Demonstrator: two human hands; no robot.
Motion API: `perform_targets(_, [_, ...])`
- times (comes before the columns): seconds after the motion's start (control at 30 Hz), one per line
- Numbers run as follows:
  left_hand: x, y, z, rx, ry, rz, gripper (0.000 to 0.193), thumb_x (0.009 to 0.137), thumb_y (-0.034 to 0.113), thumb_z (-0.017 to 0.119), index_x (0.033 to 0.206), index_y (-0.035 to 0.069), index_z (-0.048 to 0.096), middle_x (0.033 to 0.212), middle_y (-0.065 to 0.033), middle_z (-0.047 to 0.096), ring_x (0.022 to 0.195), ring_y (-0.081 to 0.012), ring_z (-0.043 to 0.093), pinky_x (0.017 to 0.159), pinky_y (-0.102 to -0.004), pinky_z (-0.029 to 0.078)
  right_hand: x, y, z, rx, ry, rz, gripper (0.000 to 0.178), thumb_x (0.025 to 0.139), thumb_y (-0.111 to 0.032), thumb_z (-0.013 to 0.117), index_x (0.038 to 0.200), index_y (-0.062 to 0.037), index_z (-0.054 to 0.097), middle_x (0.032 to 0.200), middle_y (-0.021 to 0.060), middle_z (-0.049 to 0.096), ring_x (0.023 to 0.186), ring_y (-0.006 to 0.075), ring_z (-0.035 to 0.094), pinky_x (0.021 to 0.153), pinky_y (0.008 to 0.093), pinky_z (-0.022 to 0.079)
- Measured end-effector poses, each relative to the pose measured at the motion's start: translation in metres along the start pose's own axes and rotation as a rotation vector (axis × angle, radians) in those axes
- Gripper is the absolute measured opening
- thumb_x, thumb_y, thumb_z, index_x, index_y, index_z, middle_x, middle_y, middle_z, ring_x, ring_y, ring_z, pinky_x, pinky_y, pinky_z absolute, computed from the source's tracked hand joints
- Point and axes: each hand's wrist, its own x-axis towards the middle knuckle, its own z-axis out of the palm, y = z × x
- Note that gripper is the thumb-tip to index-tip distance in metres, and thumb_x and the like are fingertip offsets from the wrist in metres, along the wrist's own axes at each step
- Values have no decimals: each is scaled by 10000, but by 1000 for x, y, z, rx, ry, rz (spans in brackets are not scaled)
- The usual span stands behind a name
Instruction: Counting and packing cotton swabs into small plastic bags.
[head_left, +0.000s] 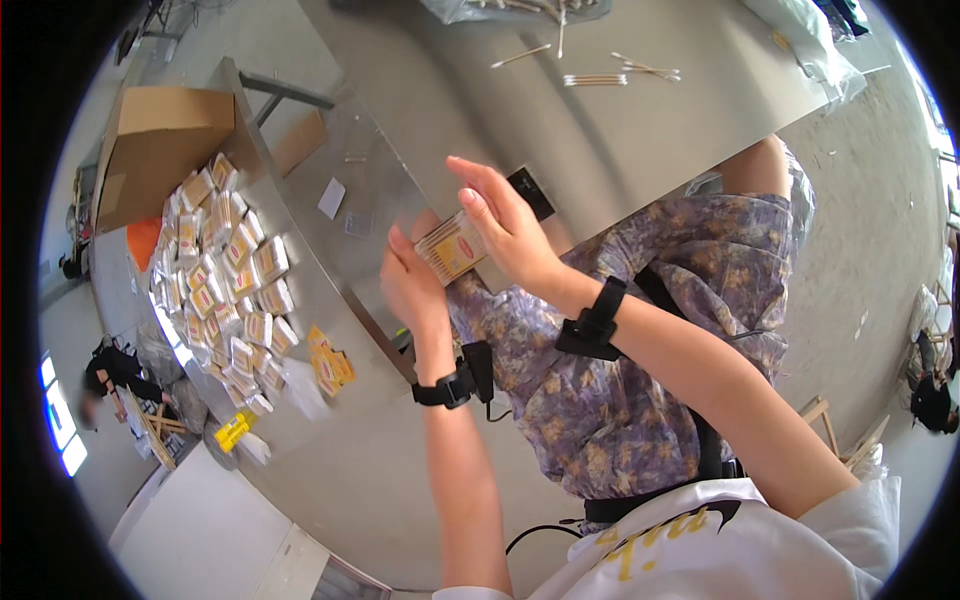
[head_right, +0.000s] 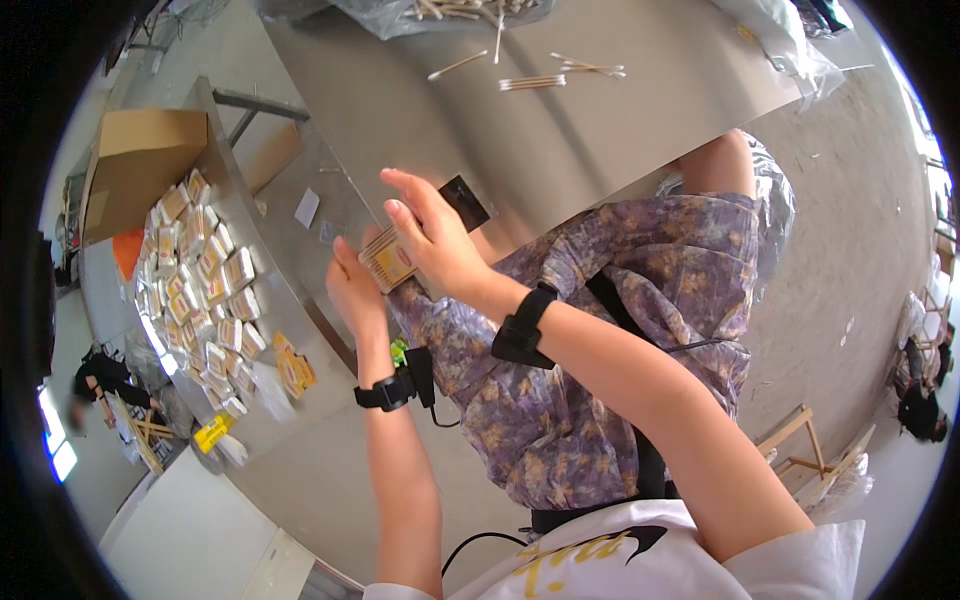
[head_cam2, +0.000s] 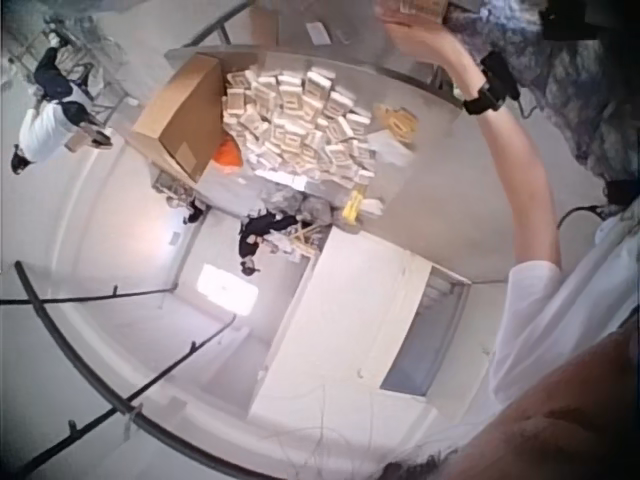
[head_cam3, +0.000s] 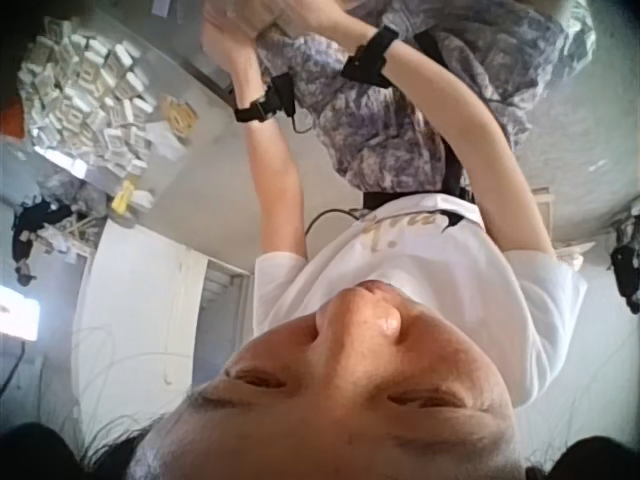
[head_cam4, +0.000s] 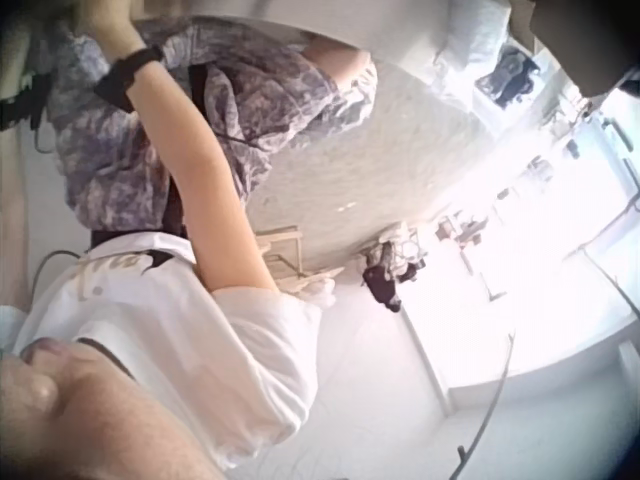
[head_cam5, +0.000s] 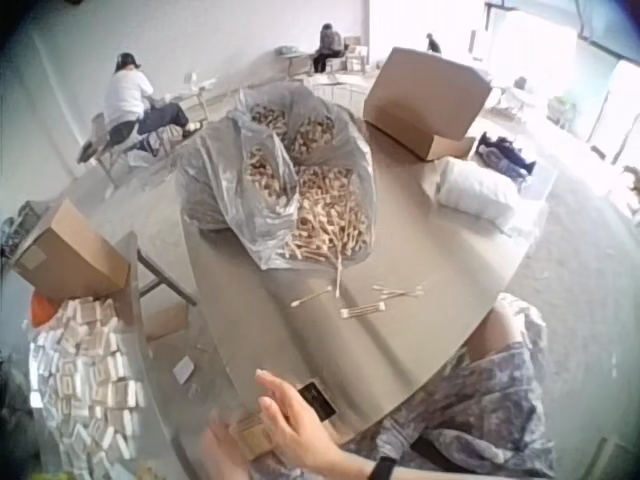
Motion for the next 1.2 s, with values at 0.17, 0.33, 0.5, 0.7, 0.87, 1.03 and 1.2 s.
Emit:
perform_targets(0.17, [-3,17,-21,-103,40,109,353,1038,305,558,1202,-7,548,1229,-154,578,1151,-273,562,946,-405,464,47,-22,-95,-827,163,-600,522,822,76,538,1329,-49,551,1416,158,524,1406,346,412,1200,504,301])
perform_targets(0.33, [-41,75,8,-138,-51,380,362,1018,258,577,1271,3,535,1279,-141,593,1187,-273,570,972,-385,457,78,-18,-200,-1296,377,-608,423,900,-96,599,1321,-89,563,1400,122,544,1404,320,414,1226,497,237])
perform_targets(0.5, [-37,78,75,-102,-39,623,356,993,194,583,1272,-15,509,1322,-172,558,1220,-332,540,1019,-437,438,83,-17,-219,-1151,402,-467,251,882,-127,642,1129,-111,680,1188,81,645,1224,302,535,1104,463,374])
perform_targets(0.7, [-43,80,107,76,13,756,334,949,138,582,1250,11,514,1348,-196,537,1230,-391,514,1043,-493,406,106,-35,-223,-1010,233,-393,94,845,-118,669,918,-94,723,968,68,657,1007,296,594,911,416,481])
perform_targets(0.87, [-42,77,104,80,57,744,361,947,130,584,1274,-2,505,1394,-190,508,1256,-386,503,1050,-490,408,94,-35,-187,-973,-3,-564,90,830,-113,676,901,-80,719,921,79,652,974,300,606,887,408,497])
perform_targets(1.03, [-43,80,103,76,36,756,382,953,102,582,1315,7,505,1403,-182,509,1291,-380,493,1055,-487,419,71,-30,-156,-895,-163,-501,179,811,-113,713,988,-88,725,988,90,663,1015,291,606,886,397,507])
perform_targets(1.2, [-41,74,108,186,33,783,307,967,100,581,1273,85,564,1368,-127,549,1278,-339,522,1053,-472,430,106,-42,-136,-1017,127,-425,334,890,-191,663,1222,-154,681,1262,107,602,1211,309,530,1024,417,442])
